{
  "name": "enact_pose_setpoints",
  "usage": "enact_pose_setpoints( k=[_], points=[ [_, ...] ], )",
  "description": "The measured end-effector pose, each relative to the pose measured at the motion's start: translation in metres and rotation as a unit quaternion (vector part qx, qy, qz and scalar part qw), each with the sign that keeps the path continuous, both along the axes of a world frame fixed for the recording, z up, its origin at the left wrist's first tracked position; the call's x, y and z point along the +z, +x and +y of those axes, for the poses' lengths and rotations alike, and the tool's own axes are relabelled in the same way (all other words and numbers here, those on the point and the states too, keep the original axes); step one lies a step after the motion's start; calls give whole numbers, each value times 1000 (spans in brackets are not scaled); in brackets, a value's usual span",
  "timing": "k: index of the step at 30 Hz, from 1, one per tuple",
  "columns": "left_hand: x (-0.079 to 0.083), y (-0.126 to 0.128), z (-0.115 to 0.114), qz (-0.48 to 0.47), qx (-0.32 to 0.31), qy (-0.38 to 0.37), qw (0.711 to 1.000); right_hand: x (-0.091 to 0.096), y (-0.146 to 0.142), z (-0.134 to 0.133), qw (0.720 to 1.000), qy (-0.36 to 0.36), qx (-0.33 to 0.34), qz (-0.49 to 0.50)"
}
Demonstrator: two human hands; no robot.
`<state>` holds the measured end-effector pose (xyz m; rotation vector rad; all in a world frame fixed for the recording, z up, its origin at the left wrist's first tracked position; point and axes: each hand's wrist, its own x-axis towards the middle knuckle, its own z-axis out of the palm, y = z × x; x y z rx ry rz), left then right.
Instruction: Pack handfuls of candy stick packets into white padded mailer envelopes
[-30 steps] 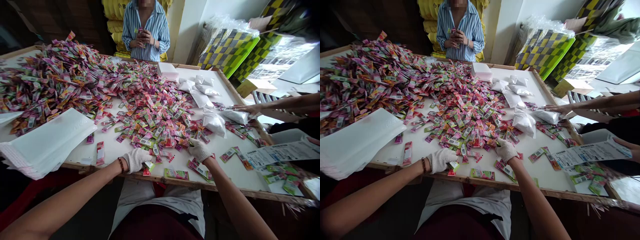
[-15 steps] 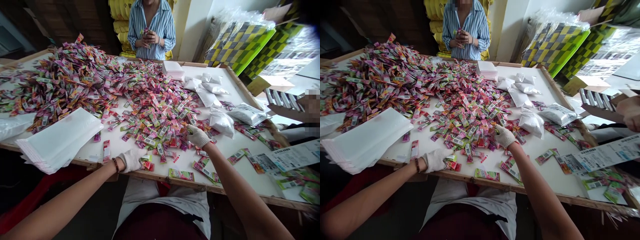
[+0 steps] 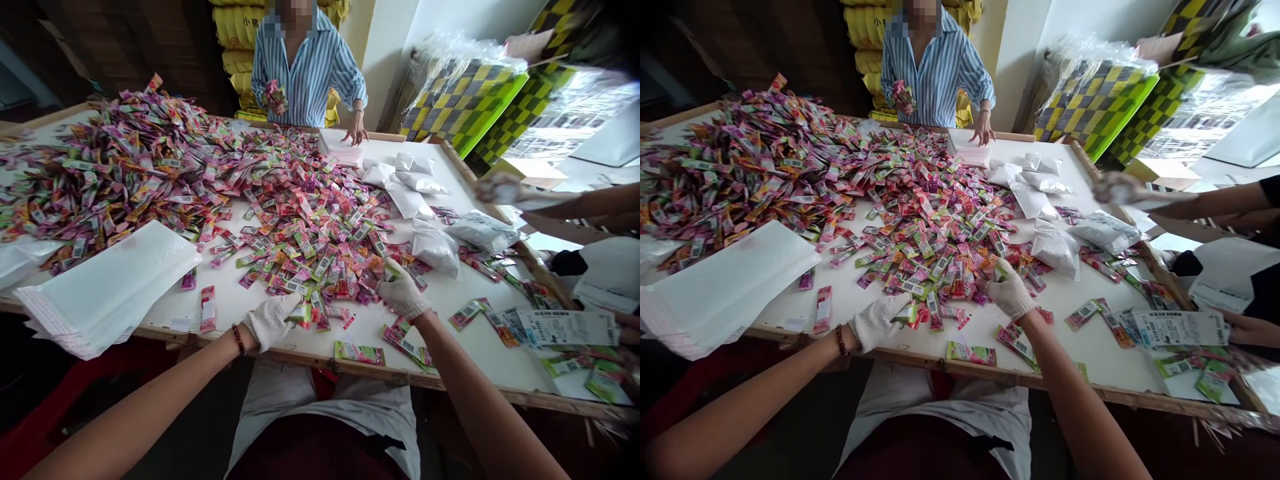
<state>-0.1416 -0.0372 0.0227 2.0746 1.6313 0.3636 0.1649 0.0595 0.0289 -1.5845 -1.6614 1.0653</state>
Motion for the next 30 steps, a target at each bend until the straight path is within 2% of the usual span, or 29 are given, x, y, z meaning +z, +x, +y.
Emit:
enact_pose_setpoints(
  k=[2,5,8,10,13,17,20,23,24,28,30],
  points=[
    [3,20,18,-49,40,-11,998,4,-22,1,999,-9,-10,29],
    [5,61,48,-72,110,-10,991,0,-42,6,999,-14,-47,0],
    [1,95,73,-85,192,-32,977,-15,-37,0,991,-54,-44,-116],
    [-5,105,82,-61,195,-59,977,-26,-25,-13,974,-65,-18,-214],
    [-14,97,84,-2,165,-72,984,-32,-2,-37,943,-53,47,-325],
    [-21,66,74,34,156,-49,986,-18,35,-55,906,-98,105,-398],
    [-23,48,69,51,157,-47,985,-6,56,-60,907,-104,107,-393],
    [-23,43,69,43,140,-64,987,-4,54,-63,929,-30,133,-343],
    [-23,43,69,35,141,-71,987,-6,49,-64,929,-8,153,-337],
    [-18,45,63,5,150,-61,987,-16,27,-64,901,19,209,-381],
    [-13,44,53,16,125,-32,992,-18,24,-63,890,36,223,-397]
  ],
)
